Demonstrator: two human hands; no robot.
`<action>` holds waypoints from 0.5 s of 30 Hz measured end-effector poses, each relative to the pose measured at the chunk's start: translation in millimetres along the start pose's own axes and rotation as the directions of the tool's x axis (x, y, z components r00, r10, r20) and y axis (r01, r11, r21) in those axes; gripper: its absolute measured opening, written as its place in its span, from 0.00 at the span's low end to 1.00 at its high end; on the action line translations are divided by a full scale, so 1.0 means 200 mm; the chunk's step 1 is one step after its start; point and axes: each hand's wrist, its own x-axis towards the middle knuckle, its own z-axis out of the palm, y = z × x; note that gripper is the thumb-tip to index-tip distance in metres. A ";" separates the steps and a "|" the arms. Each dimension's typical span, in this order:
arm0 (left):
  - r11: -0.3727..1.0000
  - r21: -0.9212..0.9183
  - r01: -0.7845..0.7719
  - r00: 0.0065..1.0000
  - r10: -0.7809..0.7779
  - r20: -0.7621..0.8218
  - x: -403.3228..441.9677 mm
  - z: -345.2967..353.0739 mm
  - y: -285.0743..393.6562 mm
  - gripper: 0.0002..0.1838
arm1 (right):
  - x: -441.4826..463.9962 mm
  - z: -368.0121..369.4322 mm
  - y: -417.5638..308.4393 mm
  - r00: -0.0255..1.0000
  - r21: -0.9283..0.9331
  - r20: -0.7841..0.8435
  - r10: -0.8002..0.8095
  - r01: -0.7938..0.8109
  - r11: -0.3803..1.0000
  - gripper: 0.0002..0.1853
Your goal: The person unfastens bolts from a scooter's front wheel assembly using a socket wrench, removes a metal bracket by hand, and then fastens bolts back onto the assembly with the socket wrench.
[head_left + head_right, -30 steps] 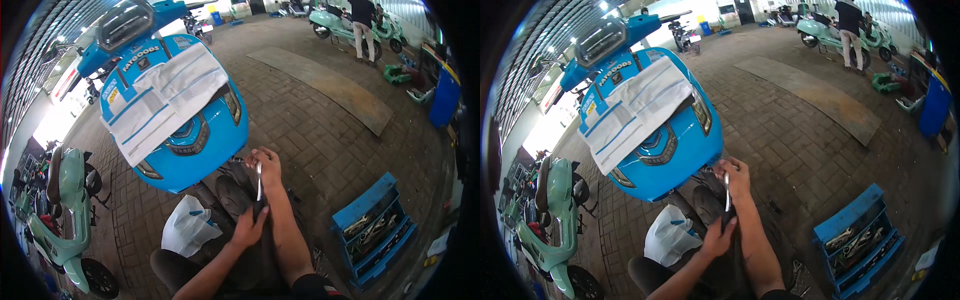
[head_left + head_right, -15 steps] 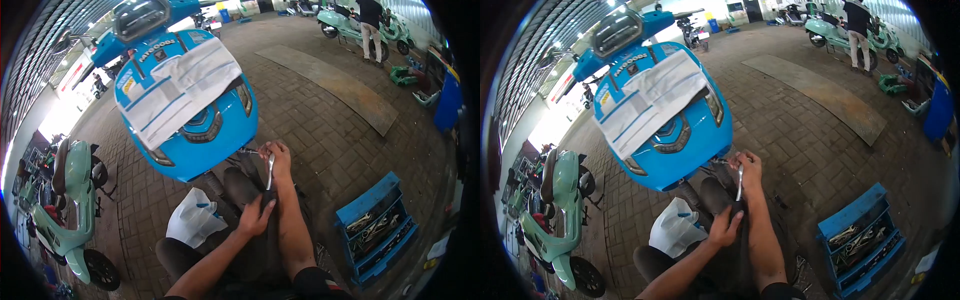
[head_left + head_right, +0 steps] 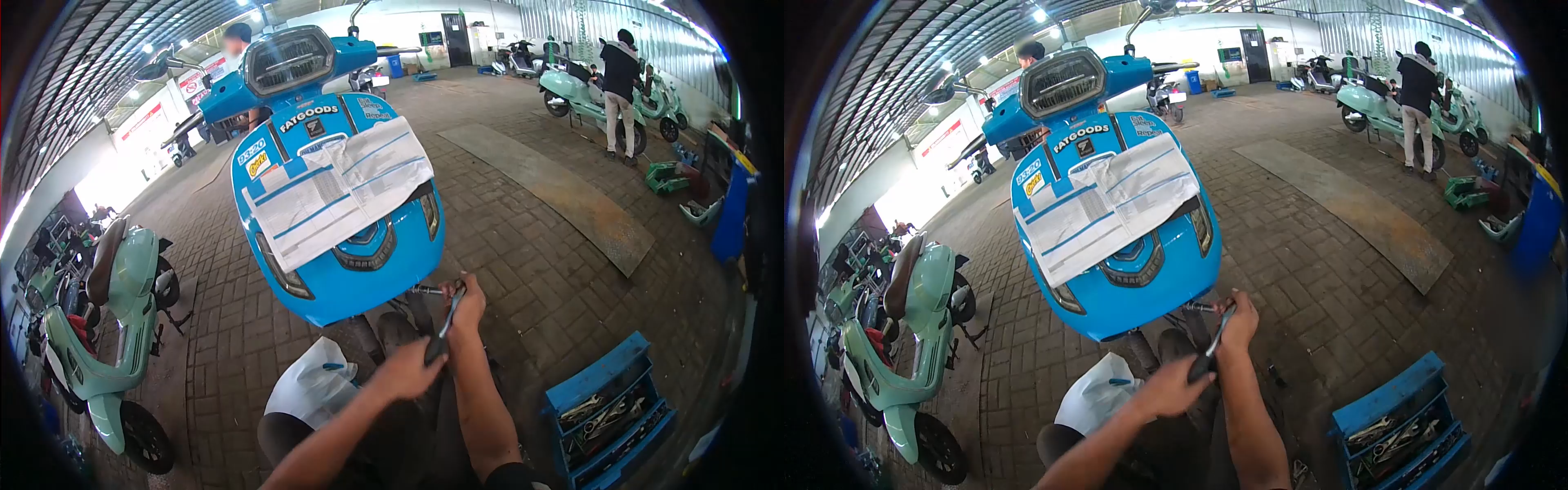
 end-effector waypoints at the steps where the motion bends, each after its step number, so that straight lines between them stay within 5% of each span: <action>1: 1.000 0.008 -0.005 0.992 0.006 -0.126 -0.05 0.12 -0.06 0.27 | 0.00 -0.02 0.02 1.000 0.000 0.003 -0.006 0.006 1.000 0.16; 3: 0.996 -0.041 0.075 0.993 -0.079 -0.088 -0.12 0.17 -0.08 0.28 | -0.02 -0.08 0.04 0.979 0.006 0.172 -0.113 0.113 0.994 0.15; 7: 0.968 -0.165 0.188 0.980 -0.197 -0.041 -0.11 0.24 -0.01 0.28 | 0.01 -0.12 0.02 0.963 -0.001 0.257 -0.086 0.090 0.996 0.16; 9: 0.997 -0.079 0.003 0.921 -0.034 -0.387 -0.07 0.57 -0.16 0.27 | 0.02 -0.12 -0.02 0.928 -0.048 0.367 -0.068 0.092 0.995 0.16; 13: 0.962 -0.244 0.127 0.952 -0.187 -0.243 0.00 0.69 -0.12 0.27 | 0.11 -0.20 -0.05 0.798 -0.152 0.602 -0.031 0.152 0.977 0.16; 15: 0.957 -0.219 0.188 0.959 -0.228 -0.171 -0.02 0.65 -0.13 0.28 | 0.10 -0.20 -0.03 0.819 -0.140 0.572 -0.034 0.139 0.980 0.16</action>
